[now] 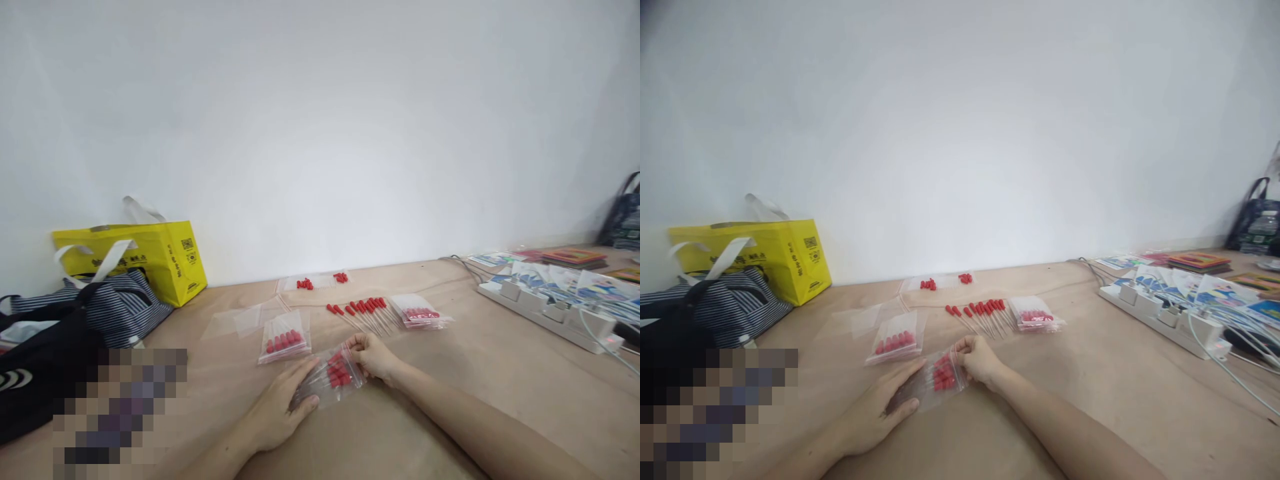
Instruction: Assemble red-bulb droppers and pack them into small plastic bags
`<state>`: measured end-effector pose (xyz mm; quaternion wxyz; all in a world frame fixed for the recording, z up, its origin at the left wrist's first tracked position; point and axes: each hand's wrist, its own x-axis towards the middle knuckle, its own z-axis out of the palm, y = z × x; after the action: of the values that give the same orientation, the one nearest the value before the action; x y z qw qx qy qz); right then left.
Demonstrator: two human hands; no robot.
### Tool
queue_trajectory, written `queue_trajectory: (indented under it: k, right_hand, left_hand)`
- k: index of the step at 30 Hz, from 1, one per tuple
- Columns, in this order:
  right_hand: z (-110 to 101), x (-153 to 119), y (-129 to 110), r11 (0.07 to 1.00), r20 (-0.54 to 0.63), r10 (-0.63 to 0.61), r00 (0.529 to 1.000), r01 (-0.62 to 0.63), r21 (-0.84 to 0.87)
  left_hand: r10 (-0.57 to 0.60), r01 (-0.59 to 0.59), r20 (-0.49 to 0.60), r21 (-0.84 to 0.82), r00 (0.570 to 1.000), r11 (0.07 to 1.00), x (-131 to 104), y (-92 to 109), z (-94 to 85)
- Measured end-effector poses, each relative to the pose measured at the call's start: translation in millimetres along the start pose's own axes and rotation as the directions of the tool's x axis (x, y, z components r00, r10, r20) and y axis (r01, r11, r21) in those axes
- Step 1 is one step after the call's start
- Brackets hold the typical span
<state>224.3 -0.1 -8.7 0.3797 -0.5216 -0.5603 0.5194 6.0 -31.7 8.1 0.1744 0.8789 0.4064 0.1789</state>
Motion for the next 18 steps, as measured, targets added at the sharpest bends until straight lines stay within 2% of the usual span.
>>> queue_trajectory:
  k: [2, 4, 7, 10, 13, 18]
  right_hand:
    - [0.1, 3.5, 1.4, 0.987, -0.080, -0.012, 0.997, -0.001, -0.162]
    - [-6.0, 8.0, -0.4, 0.946, -0.097, -0.044, 0.994, 0.010, -0.324]
    - [-22.6, 18.2, -10.6, 0.892, -0.140, -0.122, 0.983, 0.047, -0.451]
    - [-30.8, 33.3, -24.9, 0.808, -0.185, -0.255, 0.949, 0.104, -0.580]
    - [-19.8, 51.6, -34.4, 0.697, -0.186, -0.320, 0.929, 0.098, -0.711]
    - [11.2, 76.7, -36.0, 0.506, -0.188, -0.320, 0.929, 0.000, -0.862]
  left_hand:
    - [-0.004, 0.004, 0.008, 0.009, 1.000, 1.000, 0.3, 0.6, -0.3]
    - [0.001, -0.001, 0.006, 0.007, 1.000, 1.000, 0.2, 1.0, -0.3]
    - [-0.006, 0.006, 0.002, -0.007, 1.000, 1.000, -0.7, 2.6, -0.6]
    - [-0.029, 0.029, 0.007, -0.013, 1.000, 0.999, -1.5, 5.1, -1.6]
    - [-0.043, 0.043, 0.016, -0.005, 0.999, 0.999, -1.4, 7.4, -3.1]
    - [-0.048, 0.048, 0.047, 0.010, 0.998, 0.999, -1.1, 8.9, -4.6]
